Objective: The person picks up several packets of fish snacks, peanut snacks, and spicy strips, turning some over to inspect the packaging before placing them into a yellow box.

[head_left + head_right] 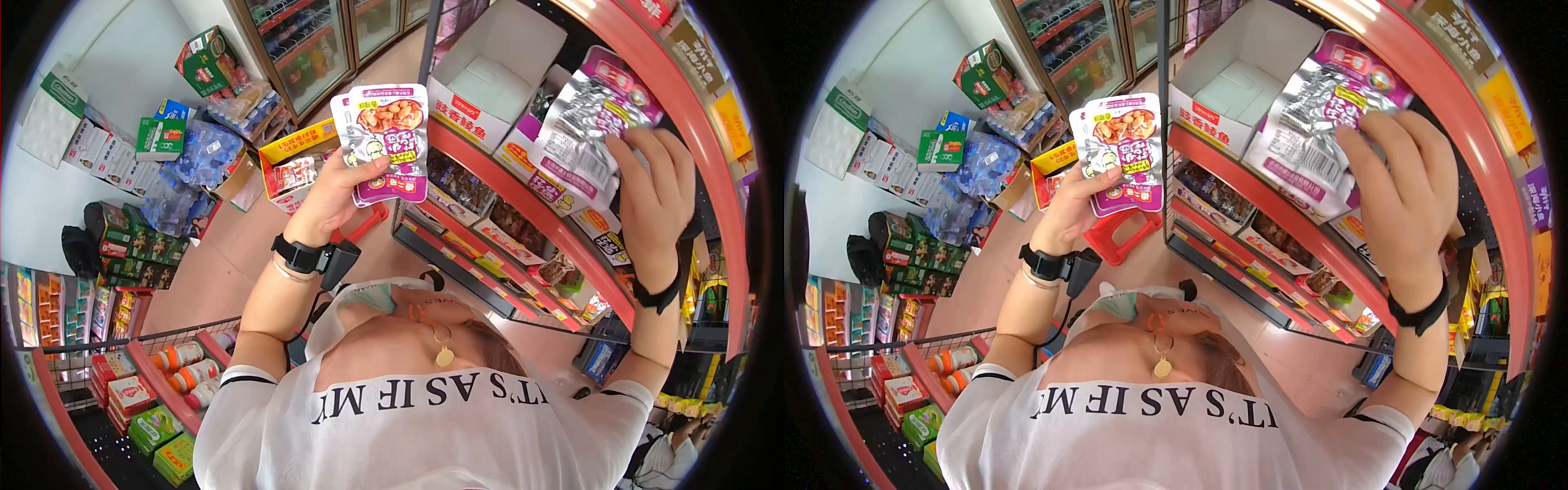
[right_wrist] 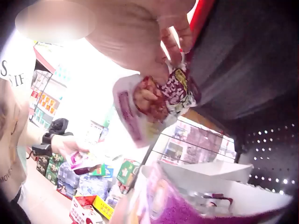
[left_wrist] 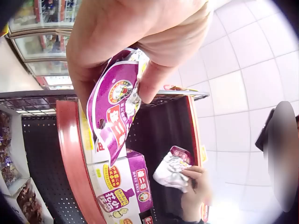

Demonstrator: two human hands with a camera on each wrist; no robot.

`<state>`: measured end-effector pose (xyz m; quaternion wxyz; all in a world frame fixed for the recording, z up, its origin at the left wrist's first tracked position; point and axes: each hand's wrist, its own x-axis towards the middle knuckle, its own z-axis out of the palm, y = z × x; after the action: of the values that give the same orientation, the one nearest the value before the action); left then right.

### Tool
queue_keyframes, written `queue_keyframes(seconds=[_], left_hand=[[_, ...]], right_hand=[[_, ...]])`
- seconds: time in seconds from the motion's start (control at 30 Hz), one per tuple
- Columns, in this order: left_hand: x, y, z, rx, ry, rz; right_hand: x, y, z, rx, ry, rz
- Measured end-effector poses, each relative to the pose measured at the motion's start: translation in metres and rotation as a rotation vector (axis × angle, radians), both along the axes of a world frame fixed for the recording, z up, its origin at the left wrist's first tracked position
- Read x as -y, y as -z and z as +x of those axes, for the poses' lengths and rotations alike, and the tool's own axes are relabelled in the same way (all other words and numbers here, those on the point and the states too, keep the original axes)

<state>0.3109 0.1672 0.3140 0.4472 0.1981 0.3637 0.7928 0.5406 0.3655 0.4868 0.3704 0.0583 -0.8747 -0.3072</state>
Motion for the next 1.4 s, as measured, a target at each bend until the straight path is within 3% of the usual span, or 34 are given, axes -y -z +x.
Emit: queue_keyframes(seconds=[0.03, 0.13, 0.23, 0.3, 0.37, 0.4, 0.47, 0.77, 0.83, 0.9, 0.97, 1.1, 1.4], left_hand=[[0.001, 0.001, -0.006, 0.004, 0.007, 0.008], [0.006, 0.0, -0.018, 0.02, 0.029, 0.008], [0.019, -0.003, -0.031, 0.039, 0.046, 0.003], [0.031, -0.001, -0.045, 0.017, 0.086, -0.006], [0.042, 0.001, -0.058, 0.019, 0.105, -0.001], [0.049, 0.001, -0.065, 0.014, 0.122, 0.007], [0.065, 0.001, -0.075, -0.001, 0.109, -0.021], [0.137, 0.039, -0.13, -0.012, -0.045, -0.217], [0.152, 0.047, -0.143, -0.039, -0.06, -0.227], [0.164, 0.053, -0.152, -0.004, -0.067, -0.259], [0.174, 0.056, -0.16, 0.011, -0.074, -0.276], [0.182, 0.078, -0.174, 0.004, -0.104, -0.296], [0.172, 0.116, -0.199, 0.014, -0.038, -0.471]], right_hand=[[0.009, -0.003, -0.003, -0.001, 0.002, 0.0], [0.034, -0.006, -0.018, 0.06, -0.194, -0.41], [0.058, 0.029, -0.045, 0.124, -0.289, -1.034], [0.084, 0.054, -0.079, 0.111, -0.317, -1.597], [0.086, 0.078, -0.119, 0.265, -0.376, -1.909], [0.086, 0.096, -0.137, 0.273, -0.379, -1.914], [0.089, 0.131, -0.17, 0.351, -0.397, -2.256], [0.157, 0.2, -0.265, 0.469, -0.415, -2.546], [0.17, 0.215, -0.278, 0.466, -0.342, -2.561], [0.19, 0.223, -0.288, 0.449, -0.454, -2.703], [0.204, 0.23, -0.298, 0.609, -0.575, -2.922], [0.216, 0.252, -0.311, 0.763, -0.445, -2.918], [0.204, 0.293, -0.333, 0.693, -0.448, -3.072]])
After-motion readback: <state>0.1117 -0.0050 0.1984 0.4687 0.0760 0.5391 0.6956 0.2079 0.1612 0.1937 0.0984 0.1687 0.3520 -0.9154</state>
